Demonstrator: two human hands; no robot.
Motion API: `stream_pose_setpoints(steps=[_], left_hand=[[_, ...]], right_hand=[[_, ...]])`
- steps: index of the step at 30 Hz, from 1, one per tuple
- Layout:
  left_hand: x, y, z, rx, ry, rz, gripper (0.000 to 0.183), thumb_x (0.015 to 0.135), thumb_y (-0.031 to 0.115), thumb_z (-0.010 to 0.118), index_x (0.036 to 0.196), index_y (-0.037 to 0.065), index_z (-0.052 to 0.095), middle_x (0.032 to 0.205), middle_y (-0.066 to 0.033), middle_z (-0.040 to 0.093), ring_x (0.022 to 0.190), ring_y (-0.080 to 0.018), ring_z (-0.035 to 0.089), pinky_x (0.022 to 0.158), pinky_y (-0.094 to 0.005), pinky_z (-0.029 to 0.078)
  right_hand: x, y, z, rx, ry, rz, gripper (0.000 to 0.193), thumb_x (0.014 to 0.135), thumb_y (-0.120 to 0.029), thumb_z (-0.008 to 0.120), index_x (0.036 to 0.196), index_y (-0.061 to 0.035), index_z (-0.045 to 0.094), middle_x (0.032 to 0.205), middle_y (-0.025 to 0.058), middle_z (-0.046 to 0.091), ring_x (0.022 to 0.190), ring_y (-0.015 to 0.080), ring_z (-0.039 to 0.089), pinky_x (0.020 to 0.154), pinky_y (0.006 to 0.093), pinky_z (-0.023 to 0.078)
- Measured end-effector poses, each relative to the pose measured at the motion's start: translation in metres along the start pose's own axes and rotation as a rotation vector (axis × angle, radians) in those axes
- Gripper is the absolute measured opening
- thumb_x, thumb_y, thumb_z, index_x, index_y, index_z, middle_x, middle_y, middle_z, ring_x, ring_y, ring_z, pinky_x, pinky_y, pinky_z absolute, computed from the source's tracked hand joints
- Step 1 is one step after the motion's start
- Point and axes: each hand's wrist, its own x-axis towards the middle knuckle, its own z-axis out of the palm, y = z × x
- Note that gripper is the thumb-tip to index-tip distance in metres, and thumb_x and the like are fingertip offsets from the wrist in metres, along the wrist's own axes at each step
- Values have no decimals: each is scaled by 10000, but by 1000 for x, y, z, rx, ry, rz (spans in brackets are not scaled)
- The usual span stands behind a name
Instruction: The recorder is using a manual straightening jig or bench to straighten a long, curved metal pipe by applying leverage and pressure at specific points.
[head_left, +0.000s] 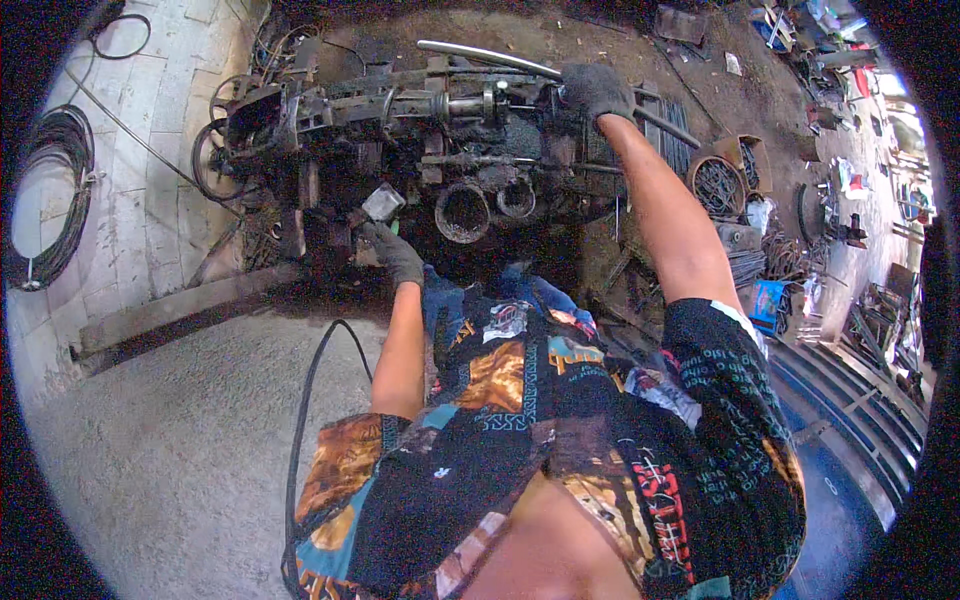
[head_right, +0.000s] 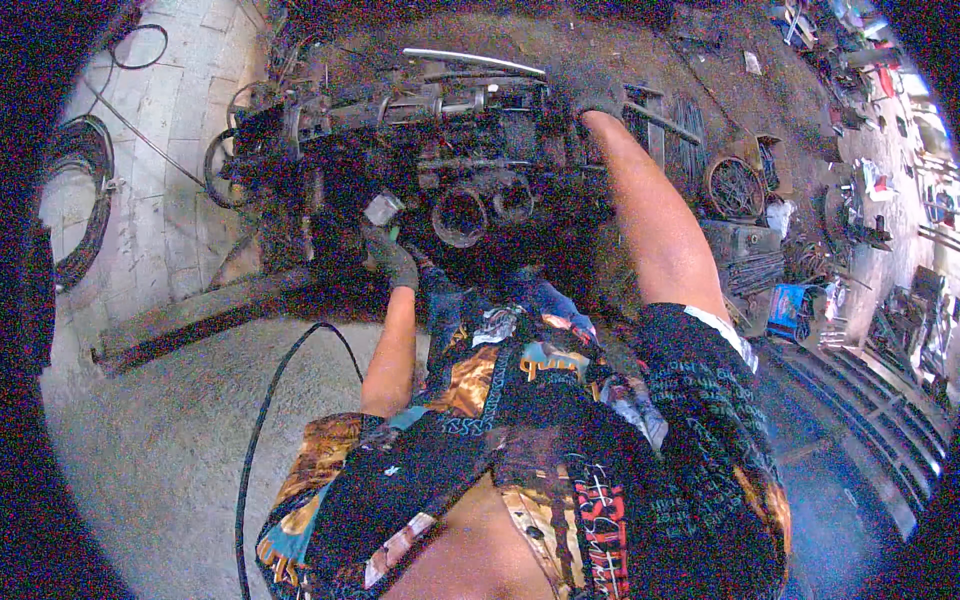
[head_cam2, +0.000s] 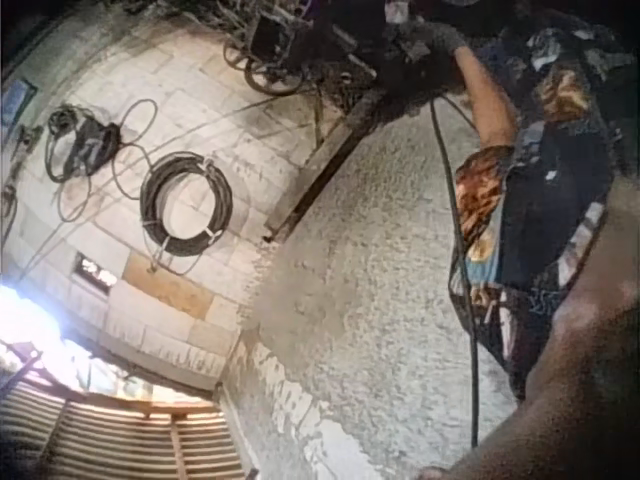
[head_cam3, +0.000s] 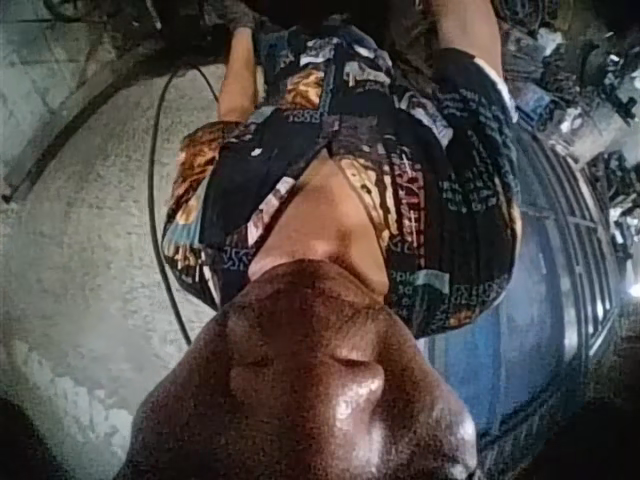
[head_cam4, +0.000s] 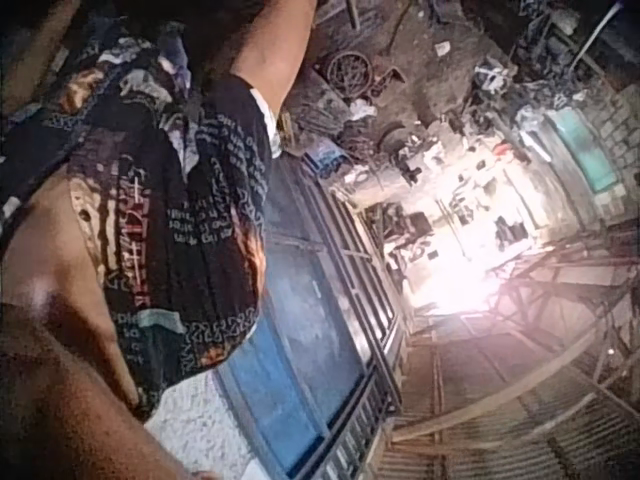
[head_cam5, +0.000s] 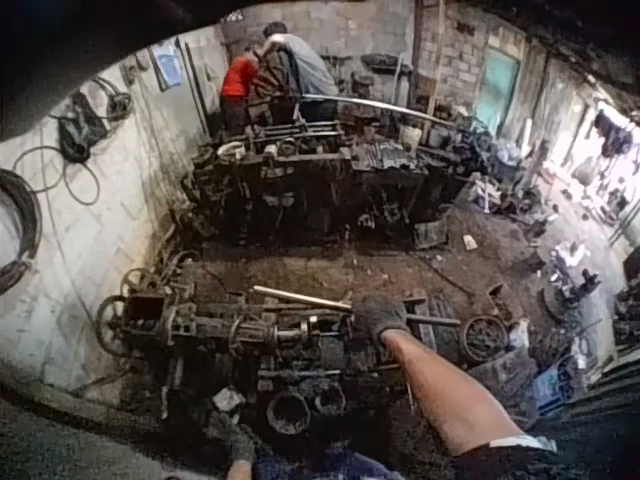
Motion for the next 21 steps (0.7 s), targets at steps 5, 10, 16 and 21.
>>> stream_pose_setpoints(steps=[5, 10, 16, 21], left_hand=[[5, -28, -24, 1132, -166, 286, 579, 1033, 162, 489, 1532, -48, 284, 1604, -233, 292, 1512, -335, 240, 1232, -426, 213], [-15, 41, -6, 456, -68, 131, 703, 1025, 279, 534, 1567, -27, 207, 1624, -238, 239, 1516, -358, 217, 1223, -426, 205], [-9, 36, -4, 616, -197, -41, 823, 999, 460, 531, 1573, -23, 192, 1630, -258, 209, 1528, -374, 167, 1240, -426, 148], [16, -111, -42, 1241, -188, 331, 860, 1001, 526, 478, 1579, -27, 161, 1647, -271, 135, 1540, -397, 96, 1252, -436, 98]], right_hand=[[-14, -15, -20, -3, -38, -99, 312, 942, -330, 502, 1104, -161, 707, 1144, 171, 704, 1057, 393, 674, 889, 525, 530], [-34, 0, -44, 12, -19, -81, 378, 970, -350, 437, 1096, -114, 704, 1154, 184, 696, 1061, 408, 667, 873, 536, 523], [-41, 1, -42, 172, 117, 35, 512, 1008, -460, 357, 1109, -118, 724, 1167, 200, 689, 1106, 416, 644, 936, 538, 483], [-40, -28, -58, 229, 78, -152, 518, 1006, -484, 357, 1135, -132, 715, 1184, 191, 685, 1103, 415, 638, 939, 534, 474]])
